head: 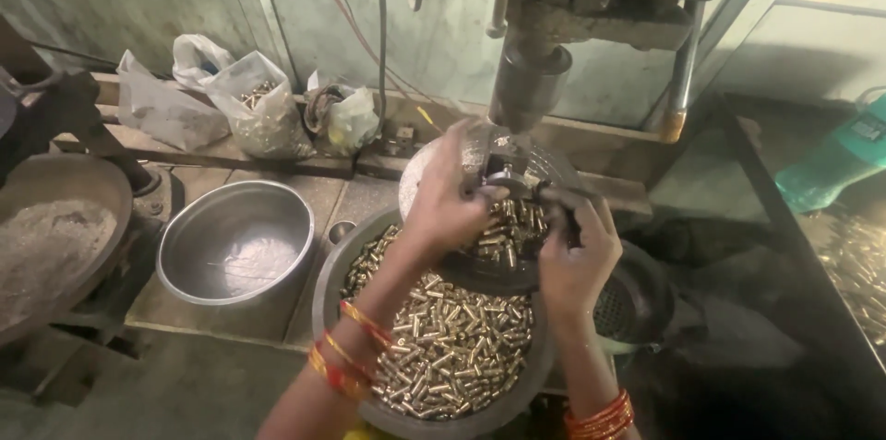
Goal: The recorder is seen operating a stationary metal press machine to process small brass metal parts at a workbench.
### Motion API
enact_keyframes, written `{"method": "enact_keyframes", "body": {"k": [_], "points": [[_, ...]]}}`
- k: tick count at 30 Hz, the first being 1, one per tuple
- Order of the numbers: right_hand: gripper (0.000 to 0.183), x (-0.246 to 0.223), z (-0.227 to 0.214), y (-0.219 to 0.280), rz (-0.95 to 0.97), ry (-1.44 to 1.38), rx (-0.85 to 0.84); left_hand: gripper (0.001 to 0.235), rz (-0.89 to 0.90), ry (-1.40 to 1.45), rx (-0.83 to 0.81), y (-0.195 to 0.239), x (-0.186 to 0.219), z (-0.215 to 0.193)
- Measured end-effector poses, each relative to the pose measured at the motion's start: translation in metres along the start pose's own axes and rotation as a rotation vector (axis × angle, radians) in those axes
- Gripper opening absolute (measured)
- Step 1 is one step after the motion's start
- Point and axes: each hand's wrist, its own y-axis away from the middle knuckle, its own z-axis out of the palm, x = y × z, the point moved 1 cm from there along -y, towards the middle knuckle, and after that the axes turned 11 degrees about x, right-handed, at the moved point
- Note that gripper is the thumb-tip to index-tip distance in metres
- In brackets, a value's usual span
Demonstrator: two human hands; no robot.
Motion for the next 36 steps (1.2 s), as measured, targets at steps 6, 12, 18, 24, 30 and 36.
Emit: {"method": "enact_keyframes", "body": {"k": [6,12,18,24,30,36], "points": [[0.050,0.055,-0.009,-0.020,-0.317,0.282,0.151,0.078,-0.258,0.342,-0.191,-0.001,-0.018,0.000],[0.067,0.139,0.026,-0.169,-0.300,0.056,-0.001,0.068,-0.402,0.314,-0.222,-0.002,-0.004,-0.003],[0.018,0.167,0.068,-0.214,-0.480,0.138,0.171,0.069,-0.432,0.400,-0.201,0.000,-0.005,0.003],[0.016,0.231,0.086,-0.254,-0.843,0.409,0.191,0.069,-0.246,0.312,-0.156,0.002,-0.009,0.005],[0.033,0.128,0.045,-0.188,-0.487,0.271,0.113,0.041,-0.023,-0.038,0.119,0.022,0.017,0.011],[0.017,0.072,-0.015,-0.119,0.263,-0.102,-0.182,0.027,-0.138,-0.003,-0.070,0.013,0.034,-0.003]]}}
